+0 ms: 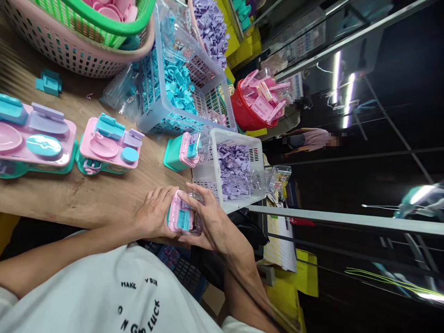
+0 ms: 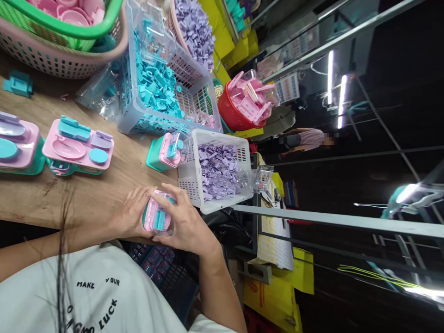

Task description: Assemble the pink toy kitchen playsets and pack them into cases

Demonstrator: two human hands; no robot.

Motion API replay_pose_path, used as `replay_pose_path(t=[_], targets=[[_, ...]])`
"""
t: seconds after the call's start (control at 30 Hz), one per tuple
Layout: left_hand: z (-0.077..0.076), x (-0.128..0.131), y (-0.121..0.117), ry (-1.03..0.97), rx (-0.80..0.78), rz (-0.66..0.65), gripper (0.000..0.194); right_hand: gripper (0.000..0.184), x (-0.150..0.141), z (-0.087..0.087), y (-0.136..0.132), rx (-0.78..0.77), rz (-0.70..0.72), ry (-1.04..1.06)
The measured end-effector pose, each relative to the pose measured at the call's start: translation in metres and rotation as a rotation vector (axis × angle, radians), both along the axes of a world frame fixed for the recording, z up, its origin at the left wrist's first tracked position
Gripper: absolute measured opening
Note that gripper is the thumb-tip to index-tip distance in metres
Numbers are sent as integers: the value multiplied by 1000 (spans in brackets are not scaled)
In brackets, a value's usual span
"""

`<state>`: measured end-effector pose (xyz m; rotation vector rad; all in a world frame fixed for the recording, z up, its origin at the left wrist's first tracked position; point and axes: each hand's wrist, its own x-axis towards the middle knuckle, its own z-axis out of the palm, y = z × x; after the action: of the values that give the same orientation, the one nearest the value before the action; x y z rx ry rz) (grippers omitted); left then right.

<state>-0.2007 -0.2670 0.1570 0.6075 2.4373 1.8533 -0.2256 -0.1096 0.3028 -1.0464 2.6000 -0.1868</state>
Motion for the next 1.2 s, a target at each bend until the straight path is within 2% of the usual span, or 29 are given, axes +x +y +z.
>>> replay_pose_path(t=[0.17,0.3,0.63,0.87,1.07,1.2], targets=[[4,-2,-4,-6,-35,-31,93,94,6,-5,1,-92,-29,28],[8,-3,-7,-22,-45,-64,91,93,7,-5,2,-102,-30,16],[3,-2,-5,0,21,-39,94,89,-1,13,-18,70,-6,-40],[4,-3,-5,-4,7,-46,95,90,1,15,-22,100,-62,-48],[3,-2,-5,-9,-2,-13,96,89,-5,23,-38,257,-49,-68],[2,-2,-6,-8,-7,-28,96,91,-5,23,-37,231,-35,-56]])
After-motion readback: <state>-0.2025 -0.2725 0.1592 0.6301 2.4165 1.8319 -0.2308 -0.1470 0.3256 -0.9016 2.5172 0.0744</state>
